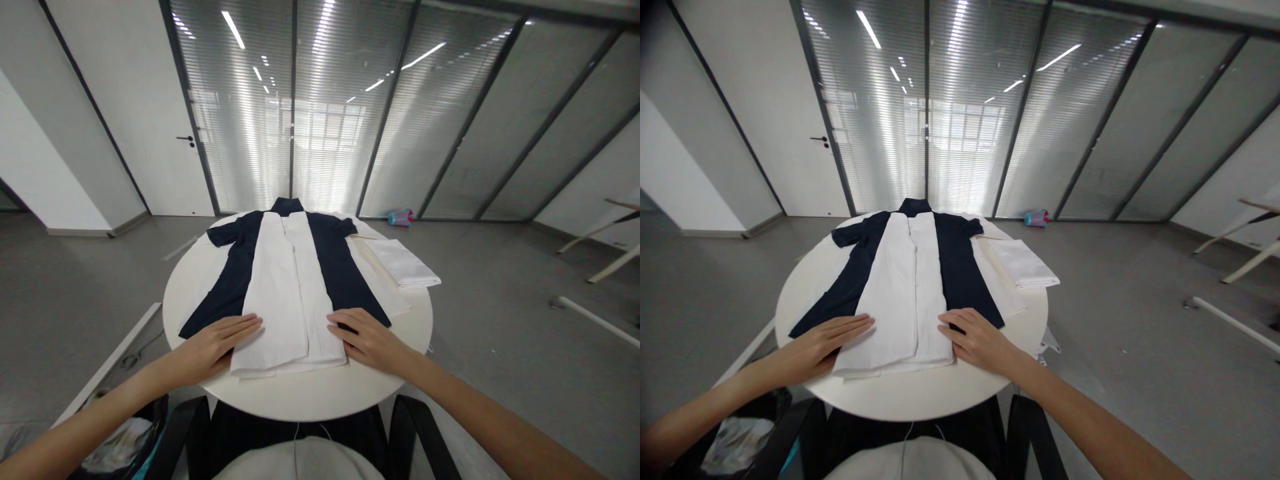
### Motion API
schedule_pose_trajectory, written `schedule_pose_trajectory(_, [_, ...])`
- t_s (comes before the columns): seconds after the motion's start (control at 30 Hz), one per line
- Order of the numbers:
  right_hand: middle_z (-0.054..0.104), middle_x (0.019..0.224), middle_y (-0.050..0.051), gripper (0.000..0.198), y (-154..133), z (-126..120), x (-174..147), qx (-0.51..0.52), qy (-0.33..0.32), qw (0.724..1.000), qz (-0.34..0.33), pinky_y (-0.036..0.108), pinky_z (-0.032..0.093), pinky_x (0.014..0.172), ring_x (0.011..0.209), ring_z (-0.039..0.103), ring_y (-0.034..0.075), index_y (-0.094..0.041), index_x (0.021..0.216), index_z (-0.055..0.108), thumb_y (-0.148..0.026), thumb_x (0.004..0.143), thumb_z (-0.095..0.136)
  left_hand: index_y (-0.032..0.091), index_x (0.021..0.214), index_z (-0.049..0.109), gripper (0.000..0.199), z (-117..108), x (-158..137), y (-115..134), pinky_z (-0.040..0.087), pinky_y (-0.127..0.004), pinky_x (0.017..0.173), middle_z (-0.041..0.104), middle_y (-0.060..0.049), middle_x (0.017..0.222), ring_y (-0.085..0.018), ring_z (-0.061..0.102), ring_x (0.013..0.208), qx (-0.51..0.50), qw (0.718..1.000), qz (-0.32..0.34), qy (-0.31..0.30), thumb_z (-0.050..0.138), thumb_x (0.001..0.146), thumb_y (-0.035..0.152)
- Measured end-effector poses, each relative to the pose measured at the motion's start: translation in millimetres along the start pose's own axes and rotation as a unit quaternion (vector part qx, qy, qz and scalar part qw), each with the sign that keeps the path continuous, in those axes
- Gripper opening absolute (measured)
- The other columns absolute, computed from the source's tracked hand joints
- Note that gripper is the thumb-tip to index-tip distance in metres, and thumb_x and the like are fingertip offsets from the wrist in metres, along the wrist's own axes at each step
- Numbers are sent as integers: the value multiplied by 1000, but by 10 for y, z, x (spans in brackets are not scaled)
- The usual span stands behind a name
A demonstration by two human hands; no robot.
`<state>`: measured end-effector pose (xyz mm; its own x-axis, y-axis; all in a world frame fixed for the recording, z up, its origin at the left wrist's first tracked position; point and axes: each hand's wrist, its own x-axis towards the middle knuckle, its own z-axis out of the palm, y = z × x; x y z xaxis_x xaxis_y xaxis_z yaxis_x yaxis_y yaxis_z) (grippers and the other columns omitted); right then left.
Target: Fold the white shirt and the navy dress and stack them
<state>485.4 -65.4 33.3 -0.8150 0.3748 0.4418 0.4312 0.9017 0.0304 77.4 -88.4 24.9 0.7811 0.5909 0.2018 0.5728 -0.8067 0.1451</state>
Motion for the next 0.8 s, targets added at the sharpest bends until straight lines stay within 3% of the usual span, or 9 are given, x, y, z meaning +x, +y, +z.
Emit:
schedule_pose_trajectory(0.1, [59,136,19,36,89,39,61,6,-10,1000,3,49,49,104,130,53,27,-13,133,58,-19,97,55,31,162,16,79,-7,64,-2,34,-48,120,35,-6,162,-26,34,148,-16,1000,-22,-6,50,93,11])
schedule_pose_trajectory(0.27, [57,141,18,41,259,59,186,4,-21,1000,-2,49,48,106,134,50,27,-18,138,56,-15,97,54,37,157,32,64,-128,168,-81,38,-44,116,40,-2,159,-26,40,144,-44,999,-20,-24,50,98,19])
schedule_pose_trajectory(0.57, [64,136,13,40,506,191,304,-20,-33,997,-71,44,49,104,132,54,24,-15,136,57,-5,99,46,33,160,23,80,-66,372,-314,25,-49,122,38,-5,161,-26,33,149,30,998,20,-46,51,89,8])
schedule_pose_trajectory(0.7, [70,125,12,36,568,173,350,61,-17,996,-58,44,49,102,128,58,22,-16,128,62,-5,98,44,35,155,36,74,-171,405,-413,27,-47,121,46,-3,156,-24,43,143,-27,998,27,-59,48,88,7])
schedule_pose_trajectory(0.8, [74,111,11,29,675,220,499,186,8,982,40,41,51,96,110,66,21,-18,115,66,-14,100,41,31,139,59,46,-317,542,-521,37,-43,115,62,-3,140,-24,56,130,-158,985,-41,-61,45,96,21])
